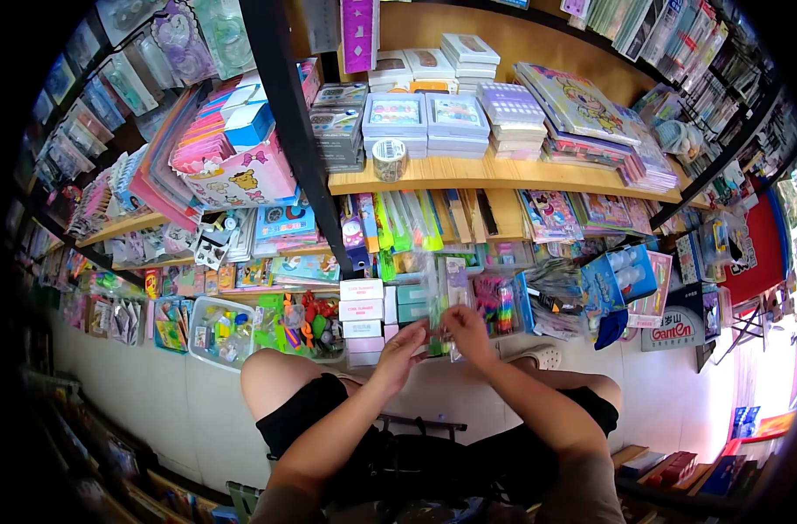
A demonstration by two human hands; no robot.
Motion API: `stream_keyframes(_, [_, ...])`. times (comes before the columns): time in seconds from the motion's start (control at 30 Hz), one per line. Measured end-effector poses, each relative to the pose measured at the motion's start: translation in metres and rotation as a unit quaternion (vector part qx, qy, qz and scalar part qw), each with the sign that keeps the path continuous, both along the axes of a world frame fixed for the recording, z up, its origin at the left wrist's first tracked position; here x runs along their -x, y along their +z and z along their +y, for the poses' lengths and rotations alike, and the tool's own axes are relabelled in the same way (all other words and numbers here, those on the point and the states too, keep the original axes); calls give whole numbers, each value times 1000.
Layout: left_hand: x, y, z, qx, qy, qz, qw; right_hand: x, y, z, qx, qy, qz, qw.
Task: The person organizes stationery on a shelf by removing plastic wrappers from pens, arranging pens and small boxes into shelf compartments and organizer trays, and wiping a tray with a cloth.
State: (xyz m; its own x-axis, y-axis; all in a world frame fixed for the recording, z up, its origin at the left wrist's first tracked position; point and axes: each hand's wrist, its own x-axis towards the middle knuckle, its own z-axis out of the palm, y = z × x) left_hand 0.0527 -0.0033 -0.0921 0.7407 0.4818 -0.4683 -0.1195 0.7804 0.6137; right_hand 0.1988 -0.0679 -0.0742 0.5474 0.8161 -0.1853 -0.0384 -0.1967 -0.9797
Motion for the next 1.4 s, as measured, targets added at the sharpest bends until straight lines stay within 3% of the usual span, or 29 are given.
stream_keyframes(0.2, [2, 1, 0, 3, -86, 37, 996, -57, 16, 83, 24, -67, -27, 997])
stream_keyframes(0.27, [3, 2, 3, -2, -94, 62, 994, -74, 12, 117, 48, -62, -181, 980])
stream_keyframes(0.33, [6, -1, 8, -1, -71, 51, 996, -81, 17, 150, 70, -88, -226, 968])
stream_keyframes(0.4, [9, -4, 12, 1, -54, 43, 998, -78, 35, 170, 19, -86, -288, 954])
stream_keyframes(0.5, [12, -3, 17, 20, -27, 34, 999, -80, 34, 187, -2, -87, -437, 895])
stream_keyframes(0.6, [15, -2, 19, 29, -16, 52, 998, -83, 20, 163, -92, -151, -448, 876])
stream_keyframes(0.67, [16, -8, 19, 24, -12, 53, 998, -79, 2, 124, -50, -128, -364, 921])
stream_keyframes(0.73, [19, -12, 17, 20, -20, 63, 998, -61, -24, 79, 90, -105, -306, 942])
stream_keyframes(0.77, [19, -13, 15, 18, -28, 72, 997, -61, -61, 56, 130, -60, -320, 936])
stream_keyframes(0.87, [19, -17, 9, 15, -50, 89, 995, -38, -165, 7, 292, 22, -382, 876])
stream_keyframes(0.97, [18, -18, 5, 11, -57, 110, 992, 2, -180, 10, 410, 13, -328, 851])
stream_keyframes(1.07, [18, -17, 6, 9, -57, 122, 991, 22, -149, 32, 454, -33, -270, 848])
stream_keyframes(1.1, [17, -17, 6, 9, -57, 123, 991, 20, -165, 32, 447, -32, -226, 865])
stream_keyframes(1.2, [15, -21, 7, 23, -38, 134, 990, 26, -184, 34, 444, -30, -290, 847])
stream_keyframes(1.3, [17, -25, 7, 25, -43, 132, 990, 32, -150, 43, 475, -26, -276, 835])
stream_keyframes(1.4, [16, -25, 7, 27, -49, 150, 987, 31, -167, 41, 456, -29, -297, 838])
